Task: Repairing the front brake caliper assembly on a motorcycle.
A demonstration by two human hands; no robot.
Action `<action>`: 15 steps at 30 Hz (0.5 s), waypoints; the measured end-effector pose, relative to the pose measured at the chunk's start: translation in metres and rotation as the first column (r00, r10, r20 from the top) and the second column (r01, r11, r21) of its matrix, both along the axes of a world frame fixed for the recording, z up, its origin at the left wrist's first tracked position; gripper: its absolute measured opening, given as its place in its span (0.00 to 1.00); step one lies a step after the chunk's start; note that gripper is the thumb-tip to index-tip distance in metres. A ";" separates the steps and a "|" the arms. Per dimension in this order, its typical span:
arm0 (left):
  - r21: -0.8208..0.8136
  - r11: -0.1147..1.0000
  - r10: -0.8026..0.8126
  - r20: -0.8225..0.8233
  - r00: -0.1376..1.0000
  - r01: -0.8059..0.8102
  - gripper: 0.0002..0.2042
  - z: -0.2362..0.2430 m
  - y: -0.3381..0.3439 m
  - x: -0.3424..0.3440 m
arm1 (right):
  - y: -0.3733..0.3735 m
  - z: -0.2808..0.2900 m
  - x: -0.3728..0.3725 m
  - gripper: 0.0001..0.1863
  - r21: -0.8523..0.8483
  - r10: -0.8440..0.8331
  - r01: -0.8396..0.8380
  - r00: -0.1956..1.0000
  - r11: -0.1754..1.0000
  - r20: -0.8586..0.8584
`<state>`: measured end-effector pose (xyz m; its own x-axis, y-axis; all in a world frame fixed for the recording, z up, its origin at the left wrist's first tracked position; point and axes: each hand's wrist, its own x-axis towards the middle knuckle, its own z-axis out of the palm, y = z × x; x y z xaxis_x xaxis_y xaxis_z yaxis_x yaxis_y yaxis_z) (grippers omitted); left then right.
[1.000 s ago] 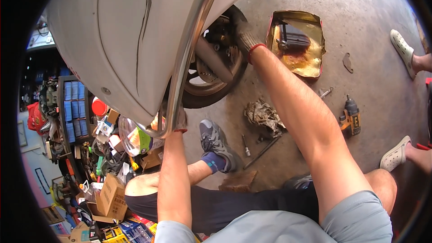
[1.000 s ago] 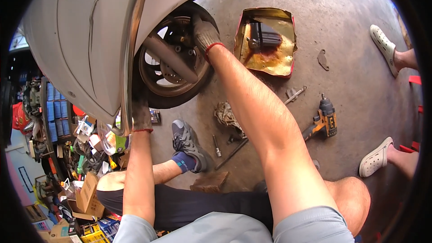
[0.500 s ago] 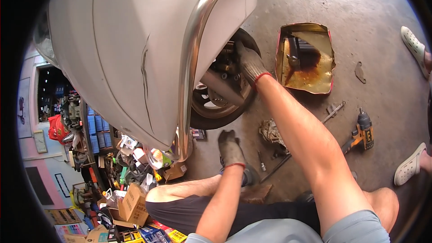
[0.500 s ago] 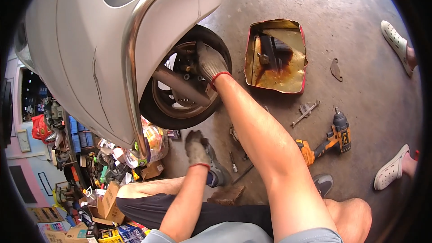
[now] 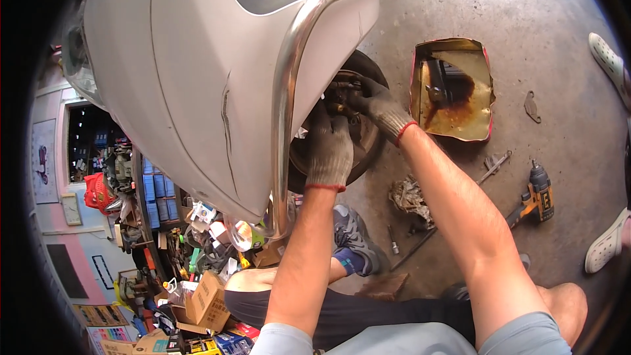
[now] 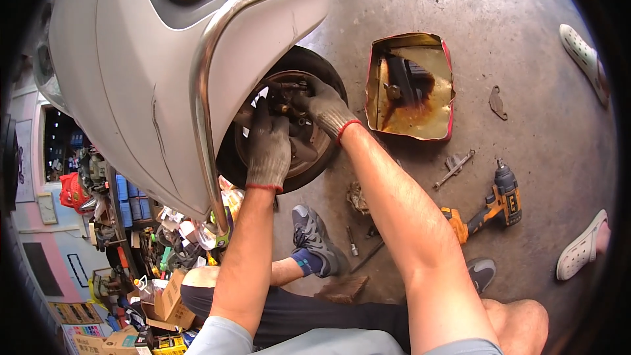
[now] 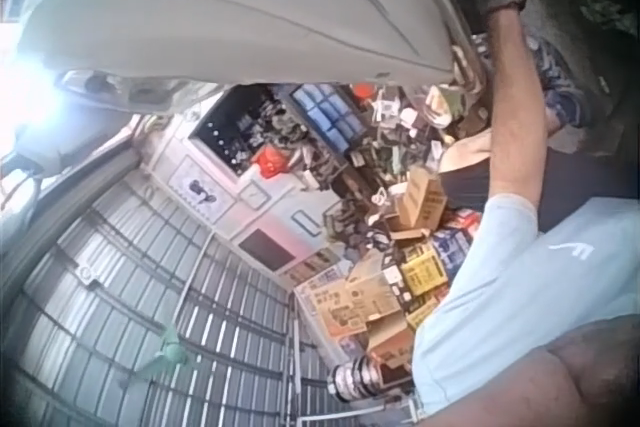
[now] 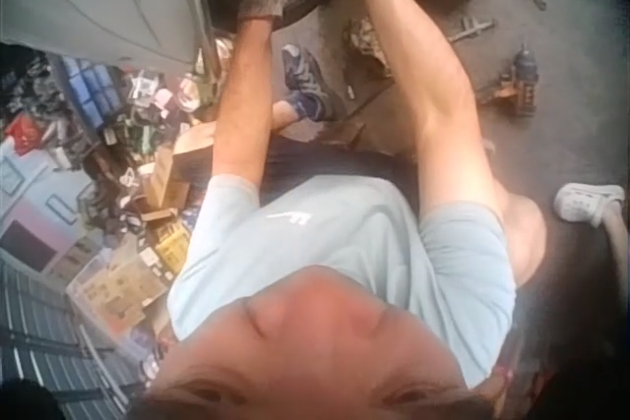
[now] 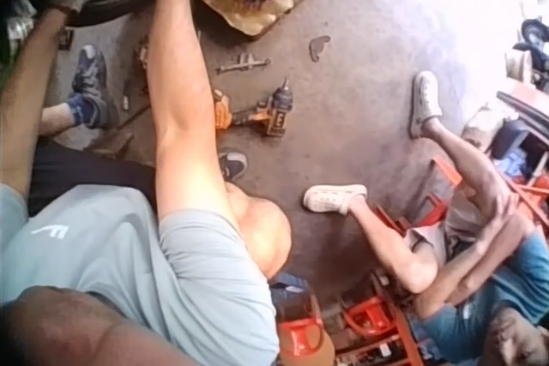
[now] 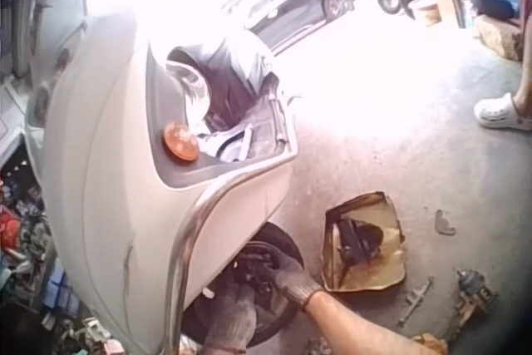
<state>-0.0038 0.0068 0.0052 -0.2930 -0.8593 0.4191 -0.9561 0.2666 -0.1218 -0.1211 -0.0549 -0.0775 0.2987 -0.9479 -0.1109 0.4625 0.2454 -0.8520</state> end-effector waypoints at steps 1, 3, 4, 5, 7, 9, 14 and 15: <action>-0.005 1.000 -0.002 0.004 1.000 0.002 0.25 -0.005 -0.001 0.008 | 0.000 0.000 0.001 0.31 -0.017 0.010 -0.011 0.998 1.000 -0.067; 0.518 0.849 0.369 -0.436 0.821 -0.107 0.25 0.001 -0.007 -0.013 | 0.004 -0.009 -0.003 0.32 -0.051 -0.024 0.018 0.994 0.999 -0.107; 0.556 0.826 0.428 -0.520 0.739 -0.087 0.25 -0.003 -0.007 -0.018 | 0.005 -0.013 -0.005 0.34 -0.087 -0.052 0.039 0.988 0.995 -0.143; 0.552 0.829 0.425 -0.518 0.742 -0.089 0.25 -0.006 -0.006 -0.016 | 0.005 -0.010 -0.004 0.34 -0.091 -0.054 0.041 0.989 0.995 -0.137; 0.532 0.843 0.433 -0.591 0.680 -0.075 0.25 -0.012 -0.006 -0.008 | 0.004 -0.005 -0.001 0.35 -0.108 -0.077 0.053 0.970 0.993 -0.230; 0.485 0.867 0.391 -0.519 0.760 -0.114 0.27 -0.014 -0.008 -0.005 | 0.006 0.000 -0.003 0.35 -0.089 -0.063 0.043 0.970 0.995 -0.236; 0.223 0.972 0.152 -0.372 0.916 -0.071 0.29 -0.019 -0.010 -0.001 | 0.006 0.002 -0.003 0.35 -0.051 -0.046 0.037 0.983 0.998 -0.180; 0.280 0.956 0.190 -0.362 0.913 -0.088 0.28 -0.017 -0.009 -0.003 | 0.006 0.001 -0.004 0.34 -0.051 -0.035 0.026 0.983 0.998 -0.180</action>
